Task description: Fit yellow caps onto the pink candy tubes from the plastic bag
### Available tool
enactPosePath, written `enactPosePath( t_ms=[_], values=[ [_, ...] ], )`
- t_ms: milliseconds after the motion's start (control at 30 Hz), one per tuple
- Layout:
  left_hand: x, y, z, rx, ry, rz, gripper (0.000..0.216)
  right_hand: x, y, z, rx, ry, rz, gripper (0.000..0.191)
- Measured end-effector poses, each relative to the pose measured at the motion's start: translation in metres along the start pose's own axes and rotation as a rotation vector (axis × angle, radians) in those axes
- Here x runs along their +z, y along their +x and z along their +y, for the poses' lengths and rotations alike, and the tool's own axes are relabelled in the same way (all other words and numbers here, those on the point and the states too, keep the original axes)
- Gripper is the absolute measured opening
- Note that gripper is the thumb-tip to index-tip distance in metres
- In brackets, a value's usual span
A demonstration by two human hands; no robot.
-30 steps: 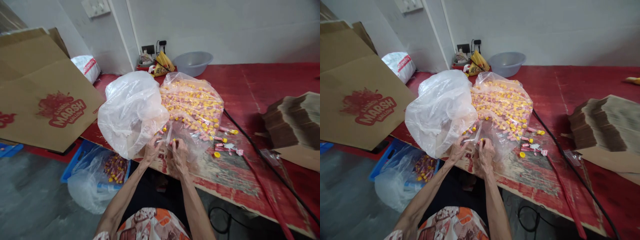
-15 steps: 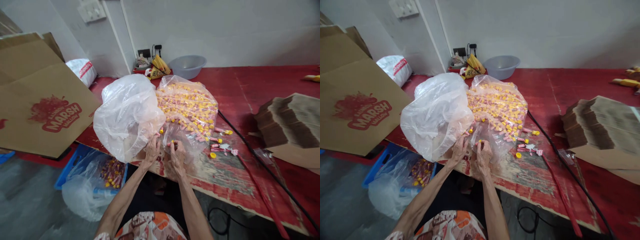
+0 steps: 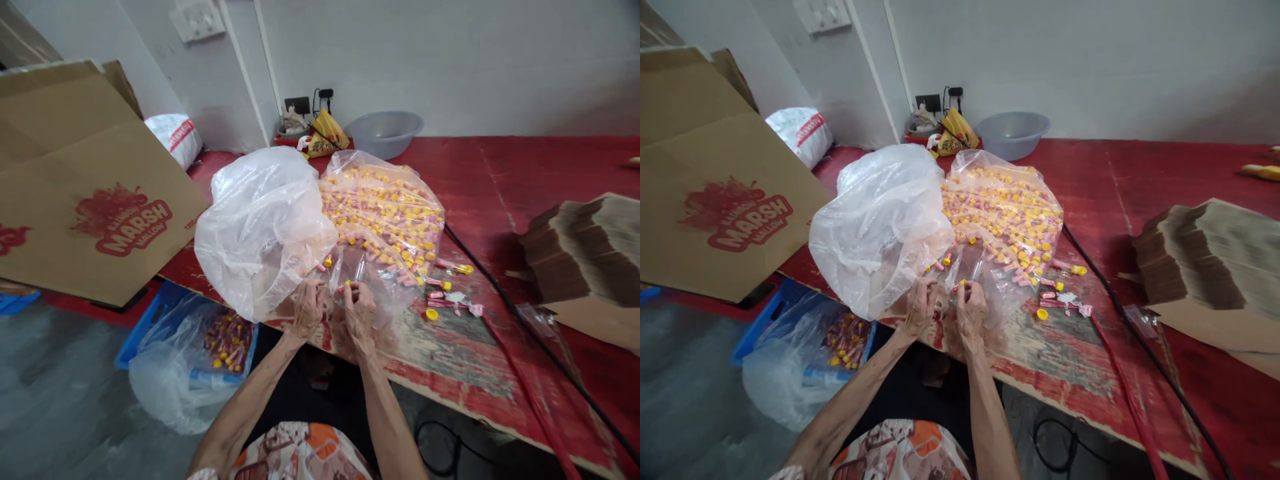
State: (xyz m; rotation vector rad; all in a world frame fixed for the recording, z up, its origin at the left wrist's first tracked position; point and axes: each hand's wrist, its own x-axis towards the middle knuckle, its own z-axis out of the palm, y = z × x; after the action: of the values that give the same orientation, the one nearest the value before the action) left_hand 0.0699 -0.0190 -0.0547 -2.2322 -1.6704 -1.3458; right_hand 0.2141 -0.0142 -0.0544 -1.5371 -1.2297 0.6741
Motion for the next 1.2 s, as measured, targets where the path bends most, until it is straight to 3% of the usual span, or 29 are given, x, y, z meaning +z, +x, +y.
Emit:
enactPosePath(
  t_ms=[167, 367, 533, 700, 867, 1067, 1200],
  values=[
    [-0.01, -0.004, 0.005, 0.133, 0.096, -0.189, 0.025, -0.001, 0.001, 0.002, -0.029, -0.057, -0.041, 0.042],
    [-0.016, -0.008, 0.01, 0.133, 0.075, -0.067, 0.025, -0.001, 0.0, 0.004, -0.032, -0.036, -0.025, 0.045],
    [-0.01, -0.017, 0.007, 0.14, 0.111, -0.199, 0.027, -0.004, 0.001, 0.002, -0.018, -0.049, -0.036, 0.048],
    [-0.019, -0.023, 0.009, 0.06, 0.106, -0.086, 0.028, -0.004, -0.001, -0.003, 0.024, -0.021, -0.015, 0.048],
    [-0.026, -0.028, 0.003, 0.088, 0.08, -0.191, 0.024, -0.005, -0.001, -0.006, 0.052, -0.005, -0.065, 0.045],
    [-0.027, -0.036, -0.001, 0.039, 0.095, -0.1, 0.025, -0.008, -0.002, -0.009, 0.056, -0.026, -0.071, 0.044],
    [-0.03, -0.038, -0.005, 0.033, 0.055, -0.149, 0.023, -0.011, -0.005, -0.014, 0.045, -0.023, -0.09, 0.042]
  ],
)
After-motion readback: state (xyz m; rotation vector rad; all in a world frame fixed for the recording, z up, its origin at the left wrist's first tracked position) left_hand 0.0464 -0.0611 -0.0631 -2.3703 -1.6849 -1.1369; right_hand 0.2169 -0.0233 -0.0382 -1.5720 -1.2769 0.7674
